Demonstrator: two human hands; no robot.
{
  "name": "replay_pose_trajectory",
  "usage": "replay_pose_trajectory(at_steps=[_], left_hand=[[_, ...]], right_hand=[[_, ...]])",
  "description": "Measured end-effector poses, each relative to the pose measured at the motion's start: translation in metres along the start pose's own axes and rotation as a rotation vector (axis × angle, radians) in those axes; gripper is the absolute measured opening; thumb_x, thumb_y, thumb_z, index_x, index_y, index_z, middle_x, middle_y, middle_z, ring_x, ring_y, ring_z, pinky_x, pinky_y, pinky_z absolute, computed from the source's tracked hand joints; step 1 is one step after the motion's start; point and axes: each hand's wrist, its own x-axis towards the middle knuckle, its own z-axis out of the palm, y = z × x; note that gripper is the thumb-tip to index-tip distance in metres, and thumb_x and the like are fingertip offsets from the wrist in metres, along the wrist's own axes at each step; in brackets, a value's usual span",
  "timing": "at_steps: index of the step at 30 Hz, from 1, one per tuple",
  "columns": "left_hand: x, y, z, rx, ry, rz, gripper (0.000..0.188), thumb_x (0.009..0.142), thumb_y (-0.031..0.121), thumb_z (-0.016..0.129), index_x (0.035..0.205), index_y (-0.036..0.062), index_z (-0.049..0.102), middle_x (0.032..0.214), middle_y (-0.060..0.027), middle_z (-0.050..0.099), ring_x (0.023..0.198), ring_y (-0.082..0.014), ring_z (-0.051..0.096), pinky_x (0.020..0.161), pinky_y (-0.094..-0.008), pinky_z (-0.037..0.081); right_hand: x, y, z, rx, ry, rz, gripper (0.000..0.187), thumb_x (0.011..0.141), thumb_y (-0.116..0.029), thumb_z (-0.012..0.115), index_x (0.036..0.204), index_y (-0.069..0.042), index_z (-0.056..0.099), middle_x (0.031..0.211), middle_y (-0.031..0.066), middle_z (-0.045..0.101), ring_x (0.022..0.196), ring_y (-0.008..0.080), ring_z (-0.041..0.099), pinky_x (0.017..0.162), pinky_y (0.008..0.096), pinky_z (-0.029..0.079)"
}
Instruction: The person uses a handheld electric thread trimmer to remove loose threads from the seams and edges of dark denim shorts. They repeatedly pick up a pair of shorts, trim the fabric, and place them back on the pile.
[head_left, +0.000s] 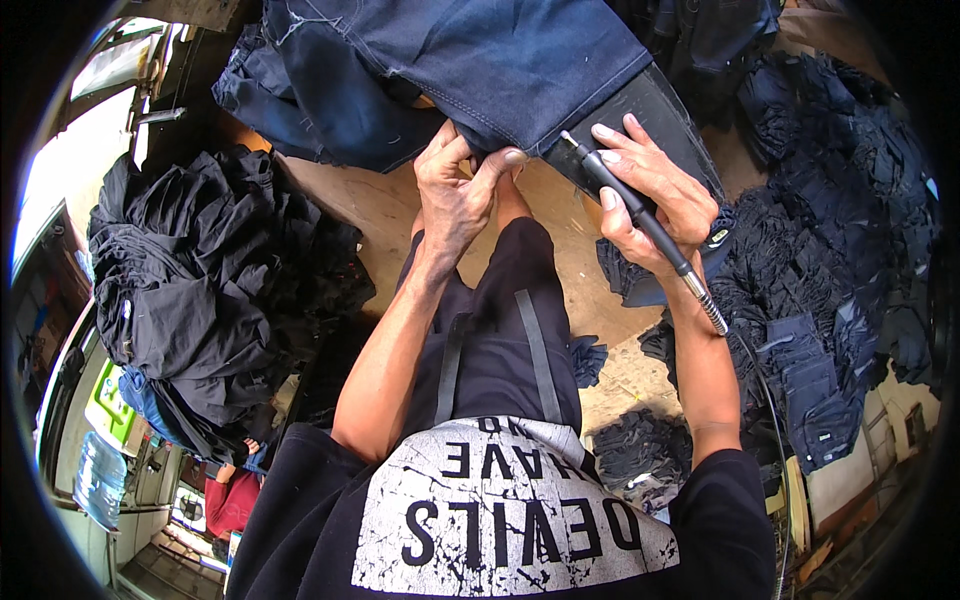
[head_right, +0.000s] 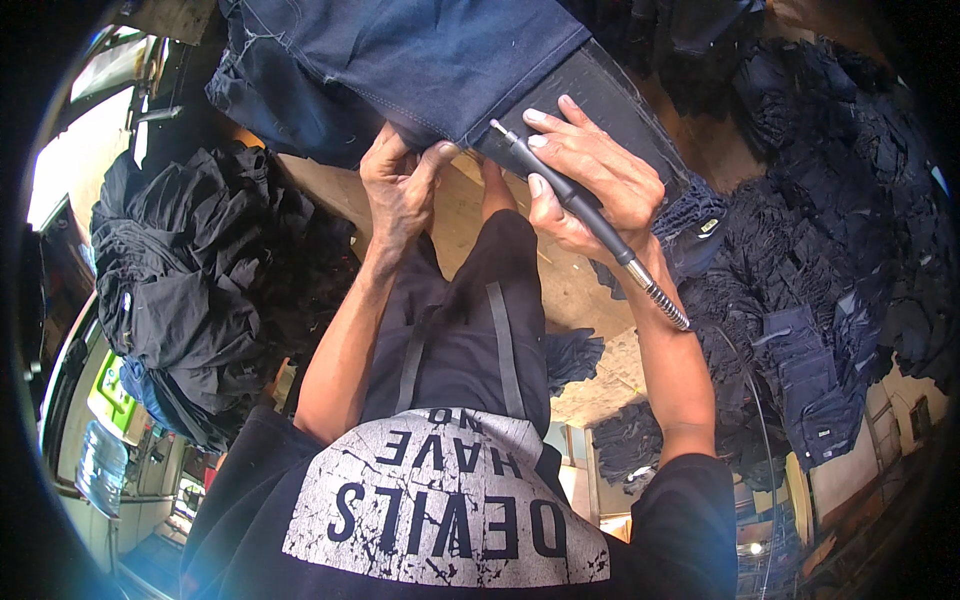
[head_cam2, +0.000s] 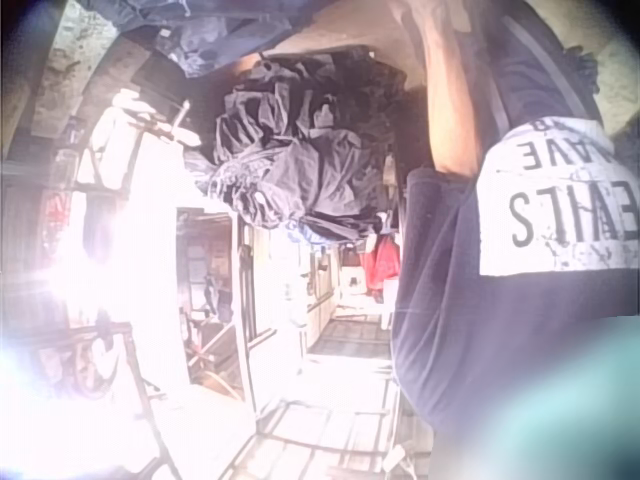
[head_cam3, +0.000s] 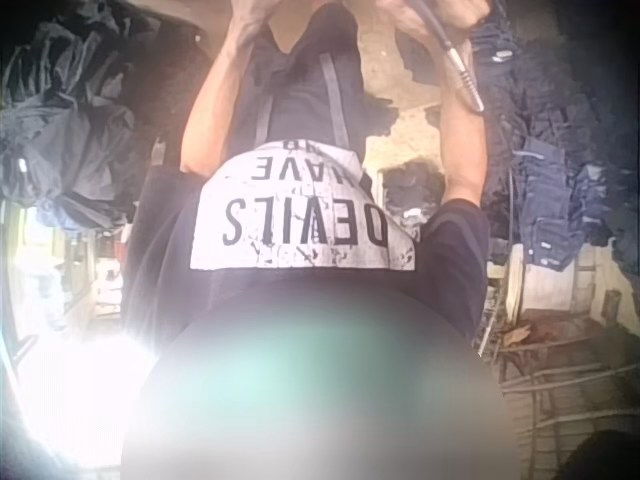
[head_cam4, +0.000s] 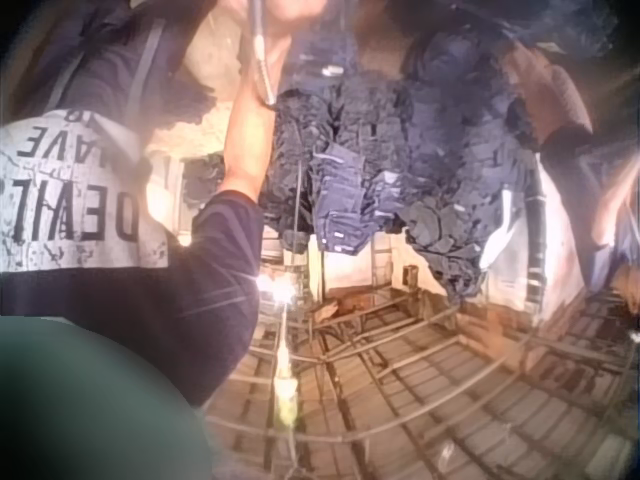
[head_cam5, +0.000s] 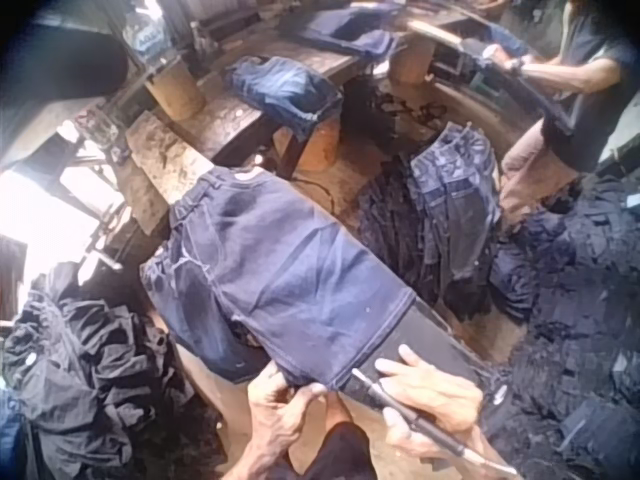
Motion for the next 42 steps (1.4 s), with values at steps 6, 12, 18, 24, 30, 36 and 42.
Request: replay_pose_trajectory(at_steps=[6,12,18,24,30,36,42], left_hand=[[0.001,-0.003,0.000,-0.043,0.001,-0.019,0.010,0.087,0.005,0.091,0.094,0.0018,0.085,0.091,-0.0052,0.074,0.081,-0.0148,0.066,0.075,-0.0320,0.050],[-0.001,-0.008,0.000,-0.001,0.002,-0.021,0.010,0.086,0.004,0.090,0.093,0.0009,0.084,0.088,-0.0042,0.071,0.076,-0.0138,0.060,0.071,-0.0316,0.047],[0.001,-0.017,0.000,-0.021,0.018,-0.041,0.012,0.085,0.002,0.090,0.094,-0.0005,0.083,0.087,-0.0049,0.071,0.076,-0.0141,0.061,0.070,-0.0314,0.047],[0.001,-0.019,0.002,-0.028,0.013,-0.031,0.011,0.085,0.000,0.089,0.094,-0.0014,0.083,0.089,-0.0057,0.072,0.076,-0.0145,0.062,0.070,-0.0318,0.047],[0.004,-0.021,0.004,-0.003,0.018,0.068,0.011,0.086,-0.002,0.087,0.095,-0.0023,0.082,0.091,-0.0065,0.074,0.078,-0.0145,0.065,0.070,-0.0315,0.049],[0.005,-0.022,0.005,-0.018,0.023,0.038,0.010,0.086,-0.003,0.086,0.095,-0.0030,0.082,0.093,-0.0078,0.075,0.079,-0.0148,0.067,0.070,-0.0314,0.051],[0.008,-0.023,0.005,-0.005,0.009,0.054,0.010,0.086,-0.001,0.087,0.094,-0.0034,0.081,0.093,-0.0080,0.075,0.079,-0.0145,0.067,0.070,-0.0313,0.051]], right_hand=[[0.001,0.000,0.000,-0.004,0.042,0.033,0.028,0.076,0.003,0.077,0.104,0.005,0.079,0.100,0.0195,0.082,0.112,0.0390,0.081,0.111,0.0593,0.059],[0.001,-0.002,0.000,0.016,0.003,0.010,0.028,0.076,0.002,0.077,0.104,0.004,0.080,0.100,0.0188,0.082,0.112,0.0390,0.081,0.111,0.0584,0.059],[0.001,0.000,0.002,0.005,0.028,0.016,0.029,0.074,0.003,0.077,0.103,0.004,0.080,0.100,0.0186,0.082,0.111,0.0385,0.082,0.111,0.0584,0.059],[0.001,0.000,0.000,0.002,0.015,0.029,0.029,0.074,0.002,0.077,0.103,0.004,0.080,0.099,0.0176,0.082,0.112,0.0381,0.082,0.111,0.0585,0.059],[0.001,-0.001,0.000,-0.004,0.015,0.035,0.029,0.074,0.003,0.077,0.103,0.004,0.081,0.099,0.0170,0.082,0.112,0.0379,0.081,0.111,0.0588,0.059],[0.002,0.000,0.000,-0.003,0.046,0.040,0.029,0.074,0.004,0.076,0.103,0.004,0.080,0.099,0.0180,0.082,0.111,0.0389,0.082,0.111,0.0593,0.058],[0.002,-0.002,-0.002,-0.014,0.041,0.093,0.029,0.074,0.005,0.075,0.102,0.005,0.080,0.098,0.0190,0.082,0.111,0.0394,0.082,0.112,0.0597,0.058]])
